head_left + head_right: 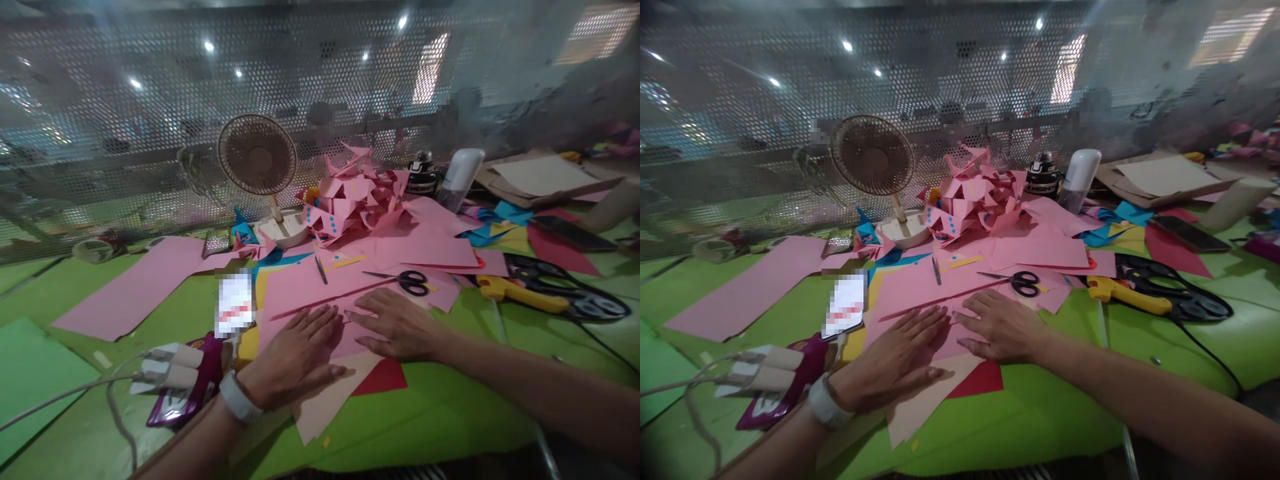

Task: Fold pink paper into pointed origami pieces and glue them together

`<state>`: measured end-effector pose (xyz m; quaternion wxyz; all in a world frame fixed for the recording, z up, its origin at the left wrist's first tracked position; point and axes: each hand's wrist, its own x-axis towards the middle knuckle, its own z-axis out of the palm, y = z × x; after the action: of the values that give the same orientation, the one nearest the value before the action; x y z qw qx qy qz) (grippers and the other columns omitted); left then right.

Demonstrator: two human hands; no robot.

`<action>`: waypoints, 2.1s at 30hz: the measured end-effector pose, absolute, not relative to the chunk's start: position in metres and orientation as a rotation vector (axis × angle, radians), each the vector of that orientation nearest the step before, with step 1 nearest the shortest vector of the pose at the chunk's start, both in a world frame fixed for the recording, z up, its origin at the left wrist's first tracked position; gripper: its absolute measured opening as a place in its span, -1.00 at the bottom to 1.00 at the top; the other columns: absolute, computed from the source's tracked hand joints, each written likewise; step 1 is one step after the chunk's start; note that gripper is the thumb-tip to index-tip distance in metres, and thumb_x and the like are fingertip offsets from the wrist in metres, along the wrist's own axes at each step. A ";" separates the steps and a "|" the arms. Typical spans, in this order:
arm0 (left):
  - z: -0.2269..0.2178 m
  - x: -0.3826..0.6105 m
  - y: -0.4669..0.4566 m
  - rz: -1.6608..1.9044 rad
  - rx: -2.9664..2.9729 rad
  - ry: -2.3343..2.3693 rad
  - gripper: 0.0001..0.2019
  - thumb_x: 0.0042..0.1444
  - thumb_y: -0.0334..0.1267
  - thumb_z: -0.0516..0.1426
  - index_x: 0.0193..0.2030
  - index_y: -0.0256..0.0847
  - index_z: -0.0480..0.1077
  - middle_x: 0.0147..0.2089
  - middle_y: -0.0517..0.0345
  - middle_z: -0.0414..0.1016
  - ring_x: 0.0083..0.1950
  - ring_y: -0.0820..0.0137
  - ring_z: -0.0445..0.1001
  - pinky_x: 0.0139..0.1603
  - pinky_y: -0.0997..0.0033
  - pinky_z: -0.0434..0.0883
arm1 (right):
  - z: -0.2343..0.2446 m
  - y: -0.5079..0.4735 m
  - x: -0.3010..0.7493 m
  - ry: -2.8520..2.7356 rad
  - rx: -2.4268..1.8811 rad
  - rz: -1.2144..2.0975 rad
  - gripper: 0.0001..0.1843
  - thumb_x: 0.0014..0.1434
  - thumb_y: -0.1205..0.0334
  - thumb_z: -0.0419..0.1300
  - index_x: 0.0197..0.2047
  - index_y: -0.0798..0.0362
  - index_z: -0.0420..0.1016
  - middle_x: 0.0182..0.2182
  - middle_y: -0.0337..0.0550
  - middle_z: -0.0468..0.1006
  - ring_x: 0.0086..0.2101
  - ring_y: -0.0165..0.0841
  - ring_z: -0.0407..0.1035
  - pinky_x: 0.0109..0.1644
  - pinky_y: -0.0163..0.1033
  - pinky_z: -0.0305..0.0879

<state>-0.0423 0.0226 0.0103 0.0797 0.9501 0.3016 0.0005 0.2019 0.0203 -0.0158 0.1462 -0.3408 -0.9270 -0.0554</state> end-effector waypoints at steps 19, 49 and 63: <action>0.004 -0.042 0.026 -0.031 2.882 0.871 -0.27 0.16 0.20 -0.20 0.34 -0.21 -0.18 0.37 0.03 -0.13 0.37 0.26 -0.17 0.32 0.19 -0.14 | -0.015 0.020 0.198 -2.730 -0.829 -0.059 -0.49 0.21 -0.02 -0.01 0.05 0.19 0.35 -0.10 0.10 0.43 -0.08 -0.15 0.23 0.00 0.01 0.15; 0.009 -0.042 0.022 -0.045 2.892 0.844 -0.16 0.07 0.30 -0.18 0.35 -0.25 -0.21 0.37 -0.06 -0.19 0.37 0.20 -0.20 0.32 0.14 -0.15 | 0.000 0.077 0.172 -1.878 -1.599 1.770 -0.80 -0.10 0.34 0.27 -0.67 0.18 0.42 -0.78 -0.29 0.42 -0.74 -0.53 0.27 -0.65 -0.46 0.20; 0.015 -0.073 0.016 -0.177 2.883 0.941 -0.18 0.07 0.28 -0.15 0.35 -0.15 -0.25 0.37 0.02 -0.20 0.35 0.19 -0.09 0.31 0.15 -0.11 | 0.002 0.073 0.174 -1.817 -1.591 1.791 -0.78 -0.08 0.41 0.25 -0.68 0.19 0.38 -0.81 -0.30 0.40 -0.74 -0.53 0.28 -0.64 -0.46 0.25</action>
<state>-0.0732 0.0156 0.0152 0.0517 0.9477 0.3094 -0.0582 0.1741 0.0733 0.0022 0.0673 -0.5279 -0.6029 0.5944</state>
